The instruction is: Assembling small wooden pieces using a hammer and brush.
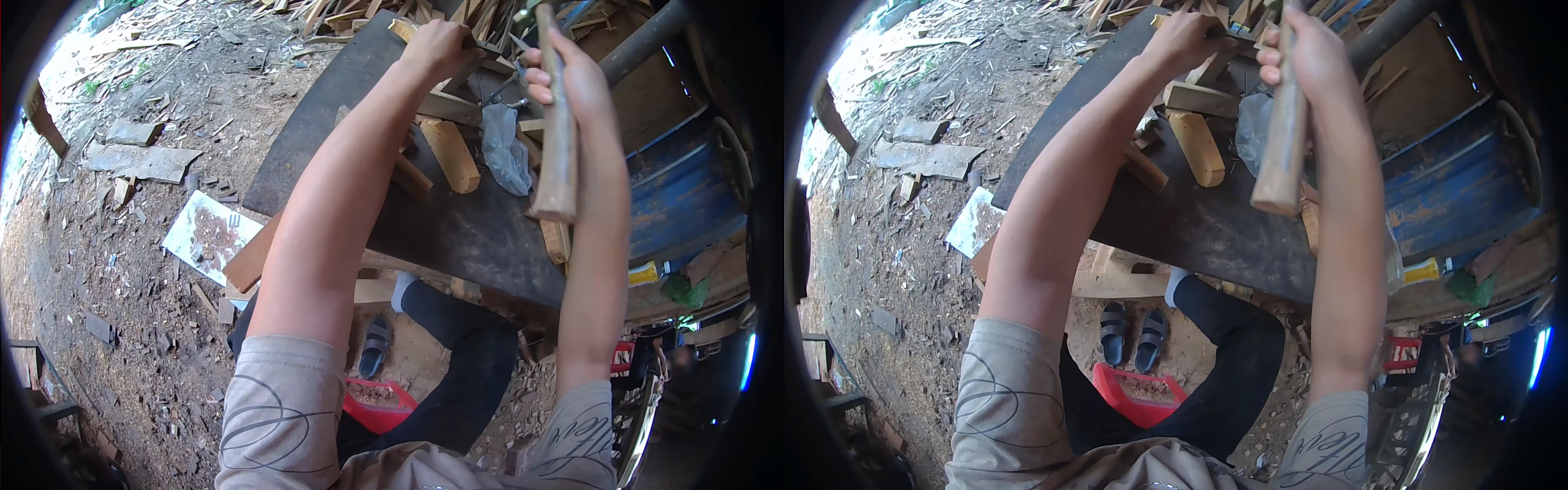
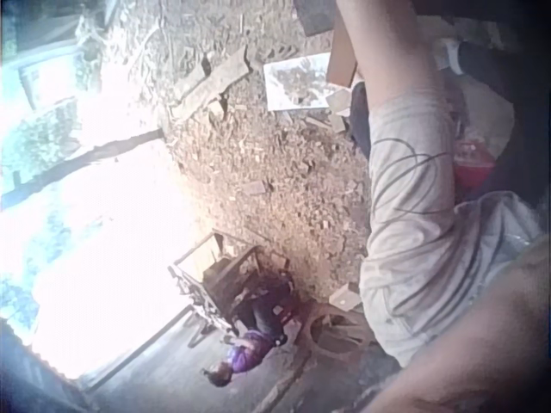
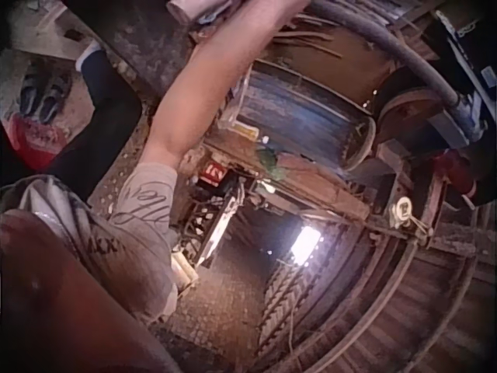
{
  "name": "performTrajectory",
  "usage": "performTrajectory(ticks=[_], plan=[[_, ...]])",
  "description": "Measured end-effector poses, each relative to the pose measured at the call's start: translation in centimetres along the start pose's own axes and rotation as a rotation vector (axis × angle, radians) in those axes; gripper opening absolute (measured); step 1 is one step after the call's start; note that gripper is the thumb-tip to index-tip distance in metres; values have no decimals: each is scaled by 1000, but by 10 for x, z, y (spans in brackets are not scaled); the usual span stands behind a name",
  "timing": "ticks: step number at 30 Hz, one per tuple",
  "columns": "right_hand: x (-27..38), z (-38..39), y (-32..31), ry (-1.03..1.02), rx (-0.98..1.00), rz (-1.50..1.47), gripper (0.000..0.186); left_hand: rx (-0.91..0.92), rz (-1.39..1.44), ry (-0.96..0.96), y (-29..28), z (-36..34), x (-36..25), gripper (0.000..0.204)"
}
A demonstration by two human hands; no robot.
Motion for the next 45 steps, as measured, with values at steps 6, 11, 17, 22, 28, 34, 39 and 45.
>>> performTrajectory(ticks=[6, 11, 17, 22, 28, 34, 39, 45], plan=[[28, 18, 6, -491, -93, 233, 28, 20, 0, -18, 3, -1, 3, 43], [-9, 0, 24, -9, 124, 111, 30, 0, -23, 3, 1, -1, 0, 42], [22, 14, 2, -410, -105, 235, 31, 48, -38, -52, 4, 3, 0, 38], [-12, 4, 15, 95, 115, 53, 26, 55, -56, -89, -2, 5, -1, 38], [31, 23, 18, -481, 37, 234, 31, 36, -52, -68, -1, 5, -3, 38], [-11, 4, 10, 61, -1, 156, 27, 61, -77, -72, 2, 4, -6, 38], [-21, 74, 15, -235, 53, 223, 40, 59, 8, -79, -2, 6, -9, 35], [-67, 180, -11, -48, 107, 265, 64, 64, 112, -8, 5, 13, -19, 33]])
Point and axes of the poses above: each hand's wrist, its own z-axis away from the middle knuckle, its own y-axis out of the palm, x = y × z, the point moved 10 cm from there along -z, towards the middle knuckle, and after that the axes turned 6 degrees about z, right-handed, at the moved point
